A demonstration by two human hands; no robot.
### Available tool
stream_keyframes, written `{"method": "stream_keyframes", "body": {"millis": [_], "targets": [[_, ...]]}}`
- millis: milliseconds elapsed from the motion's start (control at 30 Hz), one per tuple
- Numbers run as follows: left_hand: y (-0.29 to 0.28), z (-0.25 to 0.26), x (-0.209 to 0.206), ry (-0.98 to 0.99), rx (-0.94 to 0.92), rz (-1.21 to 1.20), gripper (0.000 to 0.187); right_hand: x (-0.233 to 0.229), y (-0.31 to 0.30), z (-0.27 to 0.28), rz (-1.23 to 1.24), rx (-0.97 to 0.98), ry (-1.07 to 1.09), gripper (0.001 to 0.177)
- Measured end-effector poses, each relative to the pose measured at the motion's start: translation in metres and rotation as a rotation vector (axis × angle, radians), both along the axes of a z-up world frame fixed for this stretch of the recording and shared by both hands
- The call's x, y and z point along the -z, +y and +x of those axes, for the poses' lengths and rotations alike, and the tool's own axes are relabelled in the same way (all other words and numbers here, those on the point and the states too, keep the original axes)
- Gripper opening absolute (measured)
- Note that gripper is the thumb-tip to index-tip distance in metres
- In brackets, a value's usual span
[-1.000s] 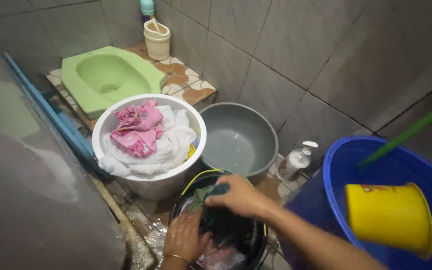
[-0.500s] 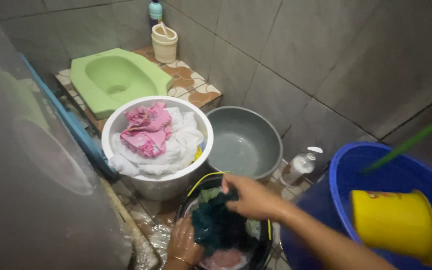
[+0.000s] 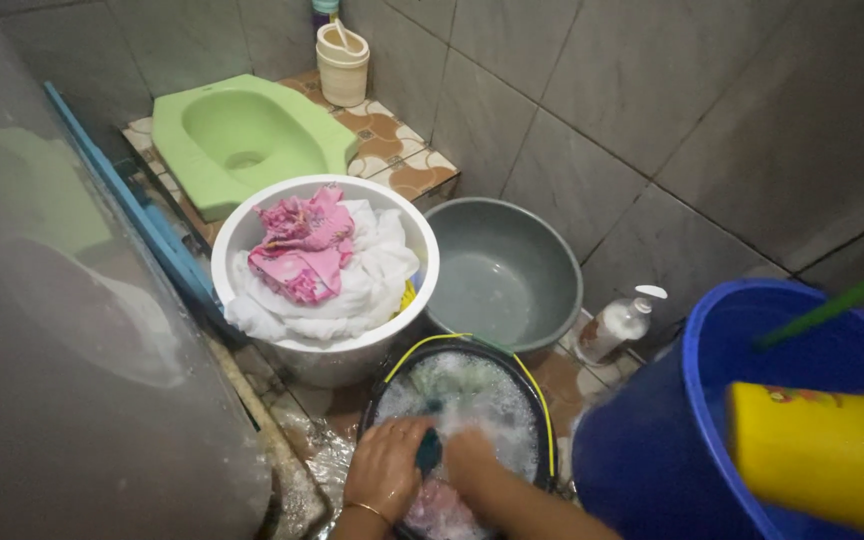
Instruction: Washing various pieces of clothing by hand in buckets of soapy water.
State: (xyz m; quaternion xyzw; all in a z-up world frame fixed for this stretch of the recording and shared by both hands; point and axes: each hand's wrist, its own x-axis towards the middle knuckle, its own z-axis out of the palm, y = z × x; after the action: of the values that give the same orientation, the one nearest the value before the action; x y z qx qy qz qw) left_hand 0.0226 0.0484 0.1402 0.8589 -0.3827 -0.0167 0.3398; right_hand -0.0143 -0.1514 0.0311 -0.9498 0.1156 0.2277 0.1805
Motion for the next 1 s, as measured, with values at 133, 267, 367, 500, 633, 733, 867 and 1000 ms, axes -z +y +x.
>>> {"method": "stream_keyframes", "body": {"millis": [133,267,367,500,633,733,867,1000], "targets": [[-0.009,0.001,0.02,-0.081,0.0,0.047,0.066,0.039,-0.06,0.031,0.191,0.073,-0.175,0.031],[-0.047,0.006,0.059,0.785,-0.102,0.286,0.048,-0.06,-0.046,0.01,0.325,0.118,-0.305,0.024],[-0.075,0.001,0.162,1.169,-0.197,-0.221,0.045,-0.187,0.028,-0.01,0.437,0.173,-0.497,0.024],[-0.089,0.006,0.233,1.627,-0.324,-0.946,0.055,-0.193,0.057,-0.041,0.388,-0.001,-0.692,0.025],[-0.067,-0.01,0.09,1.605,-0.586,-0.759,0.056,-0.136,-0.01,0.001,-0.211,0.138,-0.594,0.034],[-0.044,-0.015,0.014,1.658,-0.478,-0.699,0.043,-0.136,-0.03,-0.002,-0.07,0.277,-0.655,0.034],[-0.039,-0.007,0.05,1.824,-0.476,-0.988,0.031,-0.166,0.027,-0.038,-0.04,0.2,-0.258,0.065],[-0.047,-0.008,0.07,1.567,-0.627,-0.85,0.056,-0.101,0.033,-0.04,-0.287,-0.175,-0.254,0.078]]}}
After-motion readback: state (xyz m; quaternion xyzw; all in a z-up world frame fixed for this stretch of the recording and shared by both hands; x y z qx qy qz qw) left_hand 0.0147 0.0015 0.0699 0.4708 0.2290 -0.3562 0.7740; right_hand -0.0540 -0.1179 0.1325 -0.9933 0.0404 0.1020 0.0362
